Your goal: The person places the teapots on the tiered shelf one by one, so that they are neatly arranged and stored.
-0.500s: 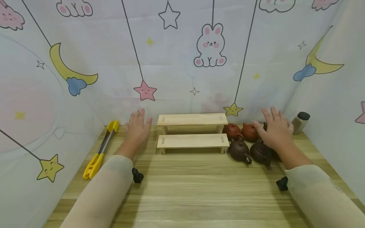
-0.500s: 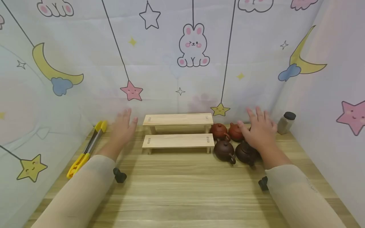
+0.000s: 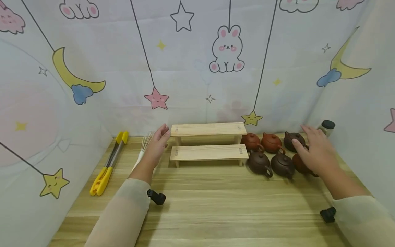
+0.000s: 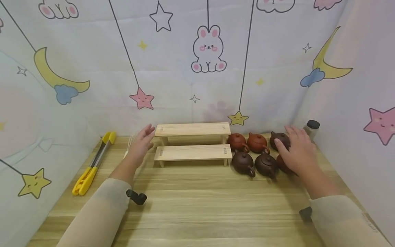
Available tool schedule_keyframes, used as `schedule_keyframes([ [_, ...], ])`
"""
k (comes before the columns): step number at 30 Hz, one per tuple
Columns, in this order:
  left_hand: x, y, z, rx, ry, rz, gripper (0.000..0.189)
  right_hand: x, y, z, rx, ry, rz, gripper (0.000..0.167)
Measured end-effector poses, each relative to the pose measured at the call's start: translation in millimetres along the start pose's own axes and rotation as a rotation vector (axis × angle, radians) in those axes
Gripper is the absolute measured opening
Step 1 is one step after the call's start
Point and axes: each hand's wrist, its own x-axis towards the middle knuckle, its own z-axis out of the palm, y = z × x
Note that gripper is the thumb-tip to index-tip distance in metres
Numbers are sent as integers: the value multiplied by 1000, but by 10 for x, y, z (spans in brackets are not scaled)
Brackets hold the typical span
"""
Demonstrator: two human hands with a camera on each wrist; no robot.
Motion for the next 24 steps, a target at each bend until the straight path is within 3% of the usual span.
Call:
schedule_keyframes([
  [5, -4, -76, 67, -115, -97, -97, 72, -134, 149, -44, 32, -12, 9, 79],
  [12, -79, -66, 141, -164, -164, -169, 74, -335, 312, -135, 120, -81, 85, 85],
  [16, -133, -61, 147, -152, -192, -177, 77, -380, 404, -110, 164, -148, 101, 89],
  [24, -139, -152, 146, -126, -228, -124, 82, -421, 443, 36, 224, -292, 118, 101],
])
